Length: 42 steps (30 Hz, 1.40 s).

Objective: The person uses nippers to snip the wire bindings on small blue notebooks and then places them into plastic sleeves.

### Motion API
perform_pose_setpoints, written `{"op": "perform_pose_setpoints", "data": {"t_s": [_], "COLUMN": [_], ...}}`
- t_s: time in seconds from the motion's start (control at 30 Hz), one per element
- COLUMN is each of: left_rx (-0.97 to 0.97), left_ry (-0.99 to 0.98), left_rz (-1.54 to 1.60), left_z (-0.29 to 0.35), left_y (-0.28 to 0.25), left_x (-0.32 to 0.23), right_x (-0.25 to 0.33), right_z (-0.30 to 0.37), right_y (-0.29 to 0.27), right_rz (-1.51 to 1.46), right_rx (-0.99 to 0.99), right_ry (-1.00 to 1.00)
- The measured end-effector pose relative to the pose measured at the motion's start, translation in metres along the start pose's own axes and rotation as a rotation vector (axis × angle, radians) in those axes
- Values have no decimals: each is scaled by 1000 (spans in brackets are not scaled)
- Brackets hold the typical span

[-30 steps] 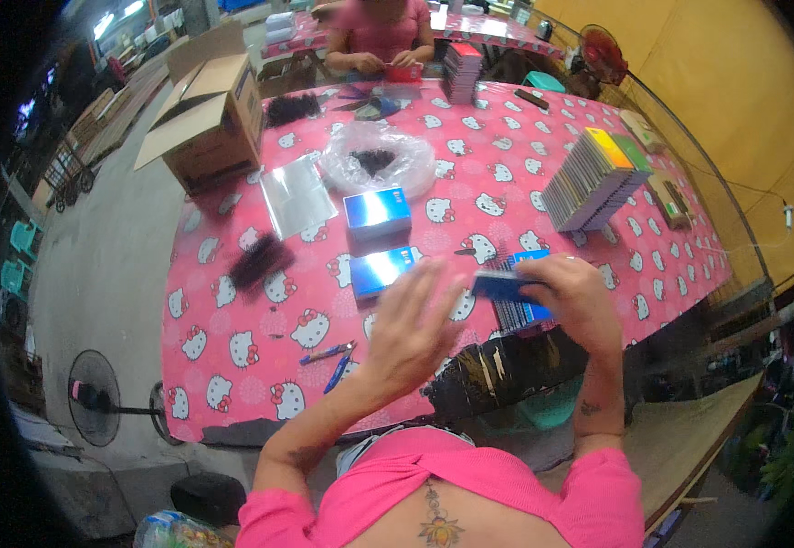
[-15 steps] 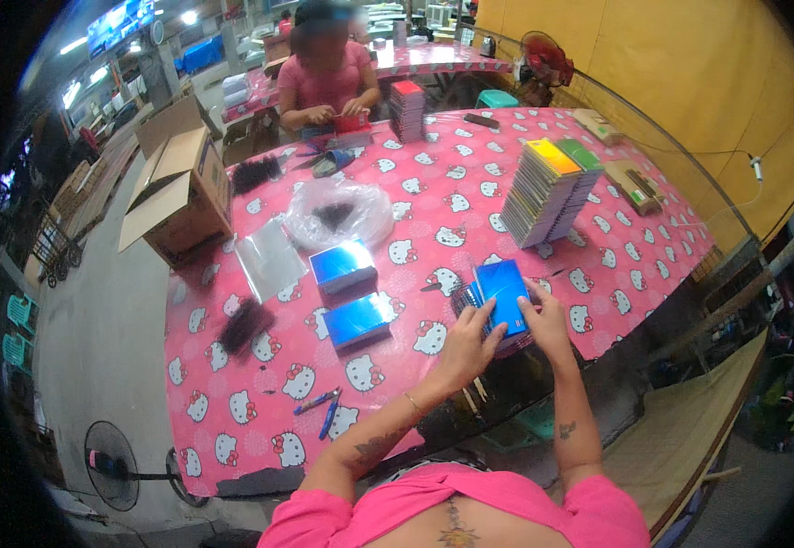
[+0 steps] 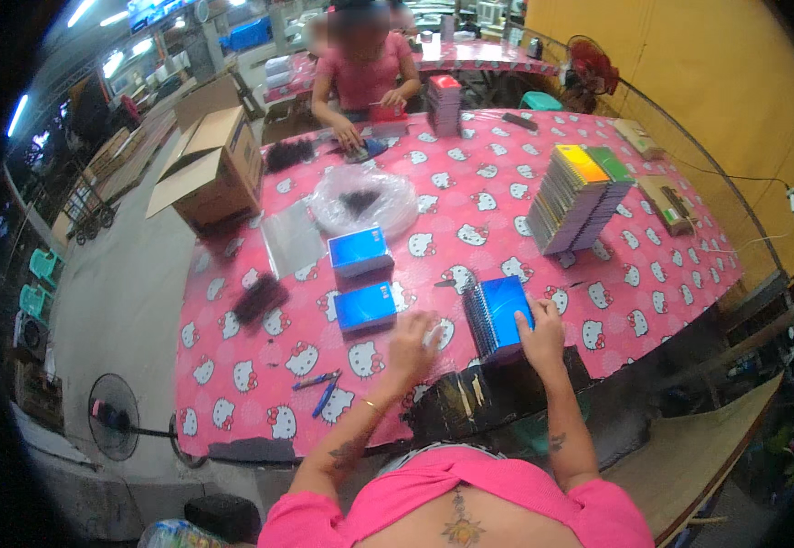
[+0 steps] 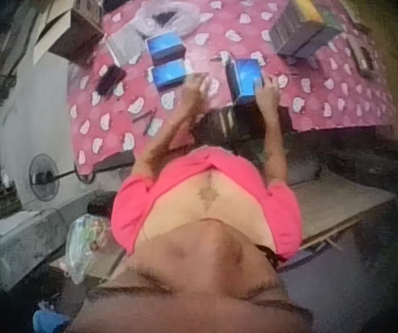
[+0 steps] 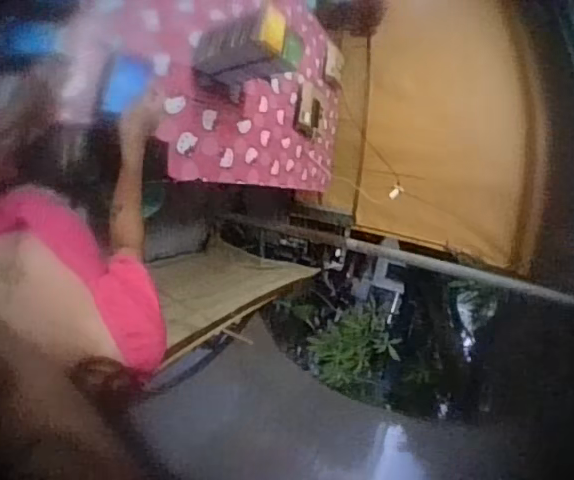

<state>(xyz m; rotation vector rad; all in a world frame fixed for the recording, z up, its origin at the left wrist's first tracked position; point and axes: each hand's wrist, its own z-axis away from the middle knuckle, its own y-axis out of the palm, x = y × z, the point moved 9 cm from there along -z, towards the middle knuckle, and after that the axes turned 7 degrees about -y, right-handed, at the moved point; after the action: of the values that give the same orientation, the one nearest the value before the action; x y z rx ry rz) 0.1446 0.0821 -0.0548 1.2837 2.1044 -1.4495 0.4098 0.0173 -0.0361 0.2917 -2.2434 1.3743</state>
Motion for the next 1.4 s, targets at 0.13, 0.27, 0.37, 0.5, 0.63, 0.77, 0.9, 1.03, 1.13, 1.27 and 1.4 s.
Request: {"op": "perform_pose_setpoints", "data": {"t_s": [0.13, 0.27, 0.37, 0.5, 0.63, 0.77, 0.9, 1.03, 1.13, 1.27, 1.4], "left_rx": [-65, -29, 10, 7, 178, 123, 110, 0, 141, -223, -179], "left_ry": [59, 190, 293, 236, 294, 173, -274, -135, -312, -174, -59], "left_rz": [-425, -576, -540, -424, -305, -236, 249, 110, -477, -686, -717], "left_z": [3, 15, 8, 4, 73, 71, 97, 79, 22, -11, -17], "left_y": [-45, -48, -54, -75, -36, -41, -51, -74, -117, -196, -191], "left_x": [83, 120, 104, 43, 51, 36, 96, 122, 248, 296, 290], "right_x": [48, 101, 141, 145, 133, 79, 108, 103, 108, 113, 102], "right_z": [0, 20, 39, 54, 69, 103, 109, 120, 119, 117, 122], "right_y": [-34, -37, -17, 25, 102, 186, 193, 206, 211, 209, 221], "right_rz": [5, -230, -418, -508, -659, -843, -843, -1116, -1173, -1043, -1126], "right_rx": [-183, -247, -95, 2, 69, 230, 249, 326, 353, 426, 488], "right_ry": [-114, -359, -437, -368, -201, 124, 110, 259, 309, 159, 216]}}
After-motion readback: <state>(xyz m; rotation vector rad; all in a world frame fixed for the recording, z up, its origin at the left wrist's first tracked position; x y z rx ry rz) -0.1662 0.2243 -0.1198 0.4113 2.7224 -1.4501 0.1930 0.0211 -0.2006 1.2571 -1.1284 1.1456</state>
